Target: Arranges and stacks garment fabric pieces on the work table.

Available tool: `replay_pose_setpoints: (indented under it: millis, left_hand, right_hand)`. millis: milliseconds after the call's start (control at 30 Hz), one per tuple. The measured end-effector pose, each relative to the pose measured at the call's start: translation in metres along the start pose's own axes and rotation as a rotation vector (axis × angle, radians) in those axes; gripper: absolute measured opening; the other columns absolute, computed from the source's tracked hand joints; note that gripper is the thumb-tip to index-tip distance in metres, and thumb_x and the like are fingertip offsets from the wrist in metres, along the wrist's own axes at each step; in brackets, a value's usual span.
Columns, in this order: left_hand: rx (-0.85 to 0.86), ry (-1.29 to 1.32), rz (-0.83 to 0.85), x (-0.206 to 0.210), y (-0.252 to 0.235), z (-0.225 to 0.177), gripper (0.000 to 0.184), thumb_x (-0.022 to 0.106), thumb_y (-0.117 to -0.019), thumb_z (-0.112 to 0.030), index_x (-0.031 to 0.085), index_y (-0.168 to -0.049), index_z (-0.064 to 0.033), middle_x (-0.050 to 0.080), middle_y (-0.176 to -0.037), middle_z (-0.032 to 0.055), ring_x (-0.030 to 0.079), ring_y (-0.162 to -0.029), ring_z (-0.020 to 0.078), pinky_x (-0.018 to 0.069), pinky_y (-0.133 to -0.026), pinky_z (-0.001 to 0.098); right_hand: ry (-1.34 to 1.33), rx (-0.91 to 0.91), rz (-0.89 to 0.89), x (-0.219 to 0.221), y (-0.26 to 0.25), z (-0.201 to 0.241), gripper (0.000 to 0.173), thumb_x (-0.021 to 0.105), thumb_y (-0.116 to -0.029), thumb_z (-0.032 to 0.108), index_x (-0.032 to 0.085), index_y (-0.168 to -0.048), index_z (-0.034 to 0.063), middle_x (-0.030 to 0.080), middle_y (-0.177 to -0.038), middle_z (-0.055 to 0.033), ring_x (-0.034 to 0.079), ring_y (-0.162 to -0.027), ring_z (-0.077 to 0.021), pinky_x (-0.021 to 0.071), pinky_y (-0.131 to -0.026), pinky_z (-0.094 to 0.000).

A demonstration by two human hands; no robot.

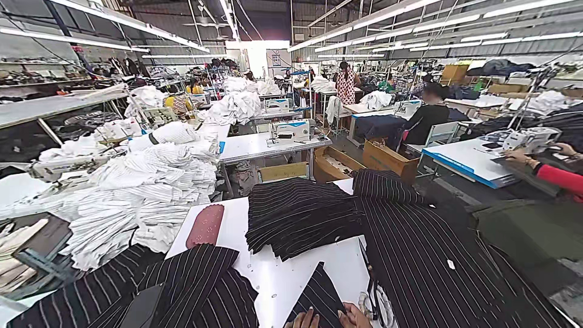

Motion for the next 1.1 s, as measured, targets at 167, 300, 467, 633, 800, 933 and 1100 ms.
replay_pose_setpoints:
  millis: [167, 300, 467, 633, 800, 933, 1100]
  left_hand:
    - [0.002, -0.005, -0.052, 0.011, -0.003, -0.007, 0.065, 0.063, -0.0958, -0.051, 0.06, -0.142, -0.0058, 0.054, -0.151, 0.0168, 0.047, -0.14, 0.0445, 0.0324, -0.108, 0.0711]
    - [-0.073, 0.145, -0.082, 0.003, -0.001, -0.005, 0.061, 0.061, -0.0988, -0.044, 0.06, -0.138, 0.0025, 0.056, -0.147, 0.02, 0.049, -0.139, 0.0416, 0.0318, -0.113, 0.0662]
    - [-0.256, 0.497, -0.227, -0.035, 0.021, 0.005, 0.039, 0.054, -0.1036, -0.019, 0.062, -0.123, 0.0138, 0.068, -0.116, 0.032, 0.066, -0.113, 0.044, 0.0486, -0.103, 0.0579]
    - [-0.385, 0.765, -0.451, -0.128, 0.04, 0.06, 0.03, 0.061, -0.1008, -0.016, 0.067, -0.108, 0.0124, 0.069, -0.098, 0.0243, 0.067, -0.096, 0.0312, 0.0509, -0.093, 0.0513]
    - [-0.241, 0.32, -0.887, -0.21, 0.09, 0.076, 0.041, 0.064, -0.0964, -0.022, 0.066, -0.127, 0.0049, 0.064, -0.124, 0.0297, 0.06, -0.115, 0.0502, 0.0432, -0.096, 0.069]
    - [0.225, 0.516, -0.519, -0.202, 0.113, -0.005, 0.078, 0.084, -0.0787, -0.044, 0.06, -0.137, 0.0022, 0.06, -0.142, 0.0176, 0.054, -0.136, 0.0293, 0.0395, -0.116, 0.0539]
    - [0.205, 0.406, -0.203, -0.181, 0.126, -0.031, 0.033, 0.083, -0.0816, -0.018, 0.077, -0.108, 0.0007, 0.077, -0.104, 0.0134, 0.072, -0.108, 0.0298, 0.0236, -0.118, 0.067]
  right_hand:
    - [-0.135, 0.046, 0.123, 0.008, -0.007, 0.004, 0.025, 0.059, -0.1035, 0.016, 0.068, -0.112, -0.0059, 0.072, -0.09, -0.0114, 0.064, -0.077, -0.0111, 0.0524, -0.075, -0.0326]
    - [-0.532, 0.174, 0.242, 0.023, 0.005, 0.013, 0.012, 0.047, -0.1075, 0.011, 0.055, -0.106, 0.0021, 0.063, -0.087, -0.0018, 0.063, -0.078, -0.0071, 0.0549, -0.076, -0.0289]
    - [-0.676, 0.242, 0.196, 0.027, 0.023, 0.037, 0.012, 0.042, -0.1097, 0.011, 0.05, -0.113, 0.0028, 0.065, -0.09, -0.0038, 0.067, -0.079, -0.0111, 0.0591, -0.078, -0.032]
    - [-0.487, 0.027, -0.043, -0.006, 0.035, 0.077, 0.015, 0.047, -0.1076, 0.009, 0.055, -0.113, -0.002, 0.065, -0.083, -0.0058, 0.064, -0.071, -0.0076, 0.0531, -0.065, -0.0263]
    - [-0.317, -0.398, -0.041, -0.01, 0.071, 0.12, 0.011, 0.058, -0.0997, 0.006, 0.064, -0.106, -0.0002, 0.071, -0.083, 0.002, 0.066, -0.075, 0.0025, 0.0559, -0.073, -0.0173]
    - [-0.133, -0.652, 0.215, 0.029, 0.117, 0.153, 0.015, 0.067, -0.0957, 0.01, 0.072, -0.101, -0.0031, 0.07, -0.079, -0.0041, 0.061, -0.066, -0.0014, 0.0527, -0.065, -0.0206]
    - [-0.019, -0.733, 0.283, 0.046, 0.154, 0.175, 0.016, 0.064, -0.0972, 0.009, 0.071, -0.101, -0.0051, 0.068, -0.076, -0.0098, 0.059, -0.064, -0.0078, 0.0493, -0.063, -0.0227]
Point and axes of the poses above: each hand's wrist, its own y-axis away from the middle knuckle, its own x-axis out of the palm, z = x × y, the point moved 5 cm from there along -y, towards the middle knuckle
